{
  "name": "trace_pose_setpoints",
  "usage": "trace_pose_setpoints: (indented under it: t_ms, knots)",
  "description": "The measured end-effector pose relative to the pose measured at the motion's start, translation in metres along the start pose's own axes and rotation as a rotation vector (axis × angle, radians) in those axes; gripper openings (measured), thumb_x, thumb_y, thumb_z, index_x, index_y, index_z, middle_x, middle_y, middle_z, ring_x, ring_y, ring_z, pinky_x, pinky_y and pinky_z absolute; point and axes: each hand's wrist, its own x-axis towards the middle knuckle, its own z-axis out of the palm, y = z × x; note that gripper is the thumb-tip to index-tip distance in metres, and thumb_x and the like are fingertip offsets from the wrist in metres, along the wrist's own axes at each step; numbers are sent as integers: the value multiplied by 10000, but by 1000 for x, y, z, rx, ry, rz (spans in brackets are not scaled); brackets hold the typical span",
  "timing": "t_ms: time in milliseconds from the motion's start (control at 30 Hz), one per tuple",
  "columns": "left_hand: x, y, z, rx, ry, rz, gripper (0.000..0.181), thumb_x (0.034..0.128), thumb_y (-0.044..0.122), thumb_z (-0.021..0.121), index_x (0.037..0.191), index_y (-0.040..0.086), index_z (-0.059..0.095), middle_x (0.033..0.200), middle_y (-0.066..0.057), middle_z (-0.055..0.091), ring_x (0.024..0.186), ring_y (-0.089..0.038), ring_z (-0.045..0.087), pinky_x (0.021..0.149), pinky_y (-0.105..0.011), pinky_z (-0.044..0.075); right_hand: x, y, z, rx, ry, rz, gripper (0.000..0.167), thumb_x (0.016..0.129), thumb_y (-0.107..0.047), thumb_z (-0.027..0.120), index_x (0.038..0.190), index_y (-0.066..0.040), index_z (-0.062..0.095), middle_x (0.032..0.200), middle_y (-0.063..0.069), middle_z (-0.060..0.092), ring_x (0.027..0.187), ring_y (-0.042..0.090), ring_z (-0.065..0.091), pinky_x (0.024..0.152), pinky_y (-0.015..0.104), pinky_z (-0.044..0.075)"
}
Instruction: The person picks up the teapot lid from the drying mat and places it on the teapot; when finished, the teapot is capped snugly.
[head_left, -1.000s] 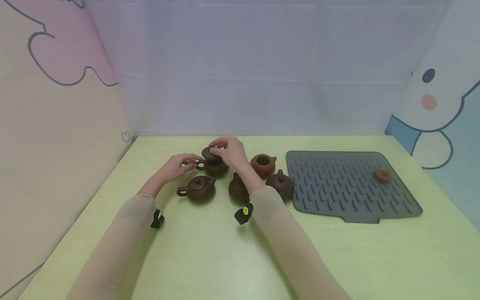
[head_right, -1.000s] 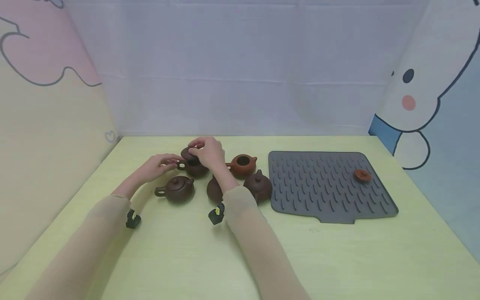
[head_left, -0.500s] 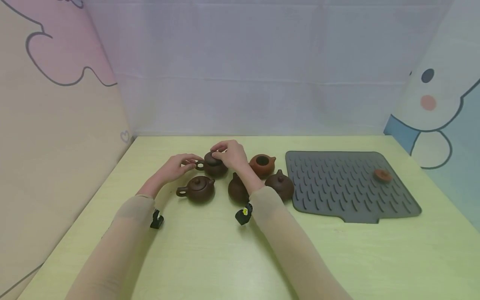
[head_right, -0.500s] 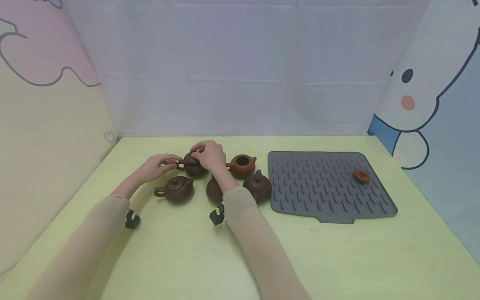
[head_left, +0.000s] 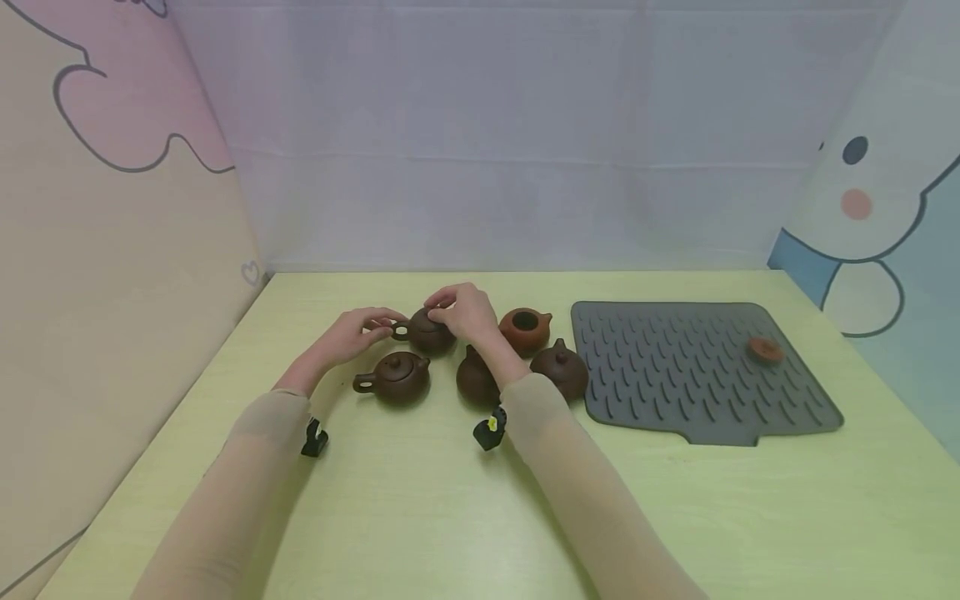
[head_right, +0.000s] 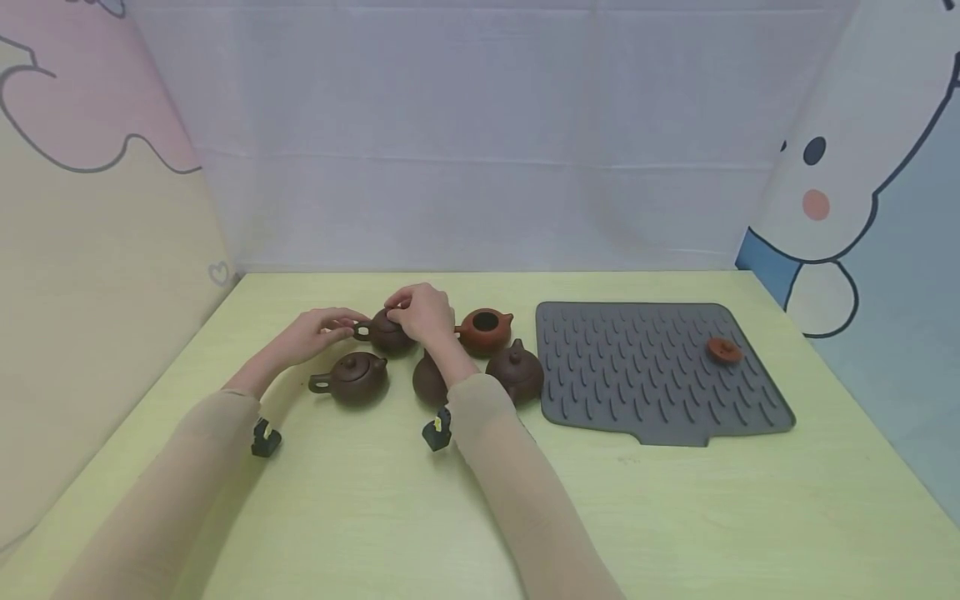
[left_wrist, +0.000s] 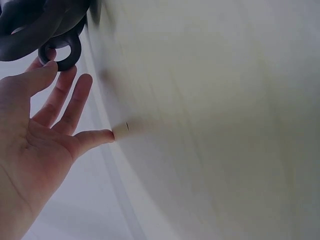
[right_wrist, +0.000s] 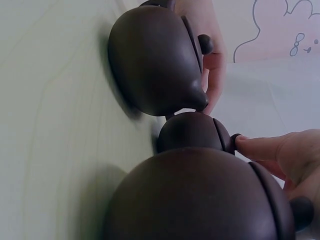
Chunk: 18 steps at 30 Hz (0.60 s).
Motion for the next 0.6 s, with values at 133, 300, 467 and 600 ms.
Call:
trace_pose_setpoints:
  t_ms: [133, 300, 467, 600]
  knots:
    - [0, -1, 0, 0, 2, 9, 318, 1008, 92, 538, 1311, 132, 627, 1323, -183, 636, 1157, -412, 636, 958, -566, 515, 0, 0, 1, -8, 4, -2, 162, 921, -227, 703, 1066, -195, 770, 1119, 52, 724, 1067, 256, 655, 912, 398, 536]
    - [0, -3, 0, -3, -3, 8, 321, 1011, 89, 533, 1315, 137, 624, 1333, -180, 629, 1165, -413, 630, 963, -569, 512, -1, 0, 0, -12, 11, 3, 189, 919, -219, 706, 1098, -190, 760, 1146, 56, 714, 1078, 259, 653, 912, 395, 536]
    - [0, -3, 1, -9, -7, -10, 326, 1012, 83, 524, 1319, 143, 619, 1338, -186, 621, 1173, -420, 622, 952, -570, 518, -5, -2, -2, -7, 20, 1, 219, 913, -199, 709, 1129, -187, 743, 1178, 66, 700, 1097, 270, 645, 914, 400, 533]
    - [0, -3, 1, -9, -5, -10, 328, 1011, 74, 523, 1317, 137, 620, 1342, -188, 618, 1172, -422, 622, 950, -570, 519, -8, -1, -4, 7, 24, -16, 225, 915, -185, 704, 1138, -174, 736, 1183, 77, 693, 1100, 272, 638, 901, 398, 534]
